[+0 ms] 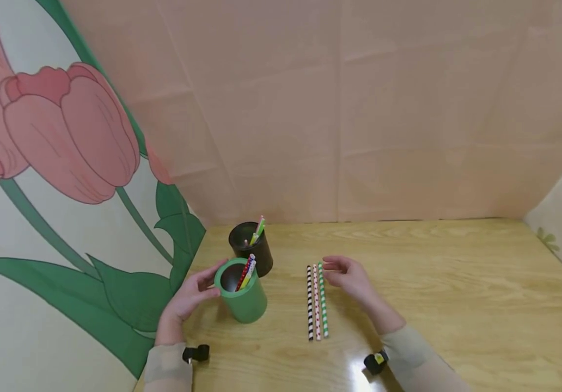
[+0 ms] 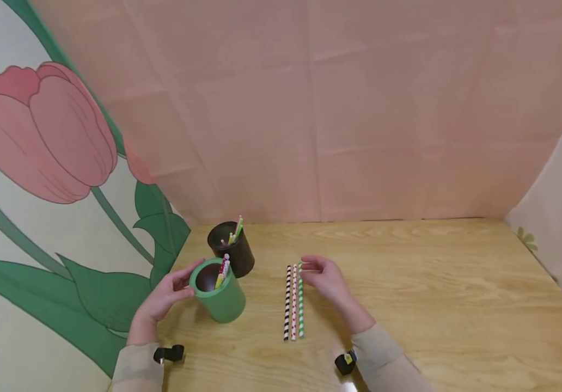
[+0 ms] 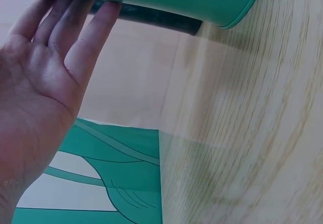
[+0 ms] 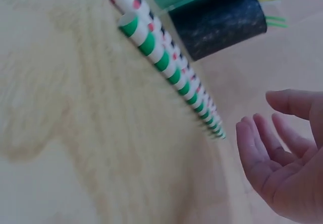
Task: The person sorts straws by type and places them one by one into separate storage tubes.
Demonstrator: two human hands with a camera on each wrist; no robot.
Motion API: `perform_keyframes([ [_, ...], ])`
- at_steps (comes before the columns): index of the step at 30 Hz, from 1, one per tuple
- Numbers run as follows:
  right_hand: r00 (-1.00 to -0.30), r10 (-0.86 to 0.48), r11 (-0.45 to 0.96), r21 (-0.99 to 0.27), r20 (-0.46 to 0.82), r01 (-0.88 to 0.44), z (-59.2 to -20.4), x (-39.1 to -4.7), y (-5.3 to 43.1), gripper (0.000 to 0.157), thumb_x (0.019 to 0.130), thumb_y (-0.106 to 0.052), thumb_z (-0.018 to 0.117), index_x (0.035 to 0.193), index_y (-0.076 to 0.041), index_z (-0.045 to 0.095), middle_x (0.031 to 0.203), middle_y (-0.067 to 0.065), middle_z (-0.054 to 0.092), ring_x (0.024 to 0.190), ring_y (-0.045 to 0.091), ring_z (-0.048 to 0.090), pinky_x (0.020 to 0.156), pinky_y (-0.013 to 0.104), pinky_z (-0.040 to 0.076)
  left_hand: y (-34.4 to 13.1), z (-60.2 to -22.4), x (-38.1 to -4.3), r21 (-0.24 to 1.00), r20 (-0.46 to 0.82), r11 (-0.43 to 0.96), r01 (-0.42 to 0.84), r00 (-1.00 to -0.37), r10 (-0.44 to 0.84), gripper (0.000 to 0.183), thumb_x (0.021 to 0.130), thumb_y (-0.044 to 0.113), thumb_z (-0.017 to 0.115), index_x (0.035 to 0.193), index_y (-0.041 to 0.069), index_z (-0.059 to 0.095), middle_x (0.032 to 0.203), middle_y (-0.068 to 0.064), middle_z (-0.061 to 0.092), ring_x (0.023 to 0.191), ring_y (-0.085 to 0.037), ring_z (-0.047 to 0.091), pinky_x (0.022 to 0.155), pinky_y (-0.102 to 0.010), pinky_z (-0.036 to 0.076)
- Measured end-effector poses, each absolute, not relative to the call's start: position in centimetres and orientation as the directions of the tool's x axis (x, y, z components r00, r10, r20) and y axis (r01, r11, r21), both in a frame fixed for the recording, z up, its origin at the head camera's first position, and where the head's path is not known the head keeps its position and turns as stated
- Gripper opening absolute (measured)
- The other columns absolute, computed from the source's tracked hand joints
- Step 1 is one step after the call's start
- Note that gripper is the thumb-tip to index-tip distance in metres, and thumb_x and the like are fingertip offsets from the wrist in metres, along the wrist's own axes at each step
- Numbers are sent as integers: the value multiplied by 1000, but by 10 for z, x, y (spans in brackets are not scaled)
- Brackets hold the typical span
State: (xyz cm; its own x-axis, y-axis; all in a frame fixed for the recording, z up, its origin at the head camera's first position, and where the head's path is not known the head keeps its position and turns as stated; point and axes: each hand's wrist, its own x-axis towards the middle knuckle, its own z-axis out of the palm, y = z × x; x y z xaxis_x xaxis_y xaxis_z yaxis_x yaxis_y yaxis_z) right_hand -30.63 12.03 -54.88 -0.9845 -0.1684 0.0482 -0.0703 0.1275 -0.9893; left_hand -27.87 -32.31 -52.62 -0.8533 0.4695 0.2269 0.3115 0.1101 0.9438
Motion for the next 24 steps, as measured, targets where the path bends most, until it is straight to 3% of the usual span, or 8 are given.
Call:
perform_keyframes([
  [8, -984, -174, 160, -987, -47, 19, -570, -311, 124, 53, 96, 1, 75, 144, 13, 56, 133, 33, 66, 115, 34, 70, 84, 32, 62, -323, -526, -278, 947, 228, 98, 307, -853, 470, 71, 102, 6, 73, 162, -6, 37, 166, -25, 40, 140, -8, 54, 106, -27, 51],
  [14, -983, -162, 131, -989, -91, 70, -573, -308, 123, 55, 95, 2, 75, 145, 13, 55, 136, 34, 63, 113, 31, 69, 88, 38, 63, -323, -527, -278, 946, 225, 105, 305, -856, 465, 70, 102, 8, 74, 163, -3, 40, 165, -24, 41, 140, -8, 54, 106, -27, 52],
  [24, -990, -135, 278, -961, -30, -9, -581, -306, 117, 56, 84, 2, 85, 134, 14, 64, 127, 27, 71, 113, 37, 71, 93, 37, 61, -325, -531, -280, 945, 224, 111, 308, -855, 469, 69, 102, 5, 72, 163, -2, 40, 163, -6, 50, 140, -8, 55, 106, -27, 52],
])
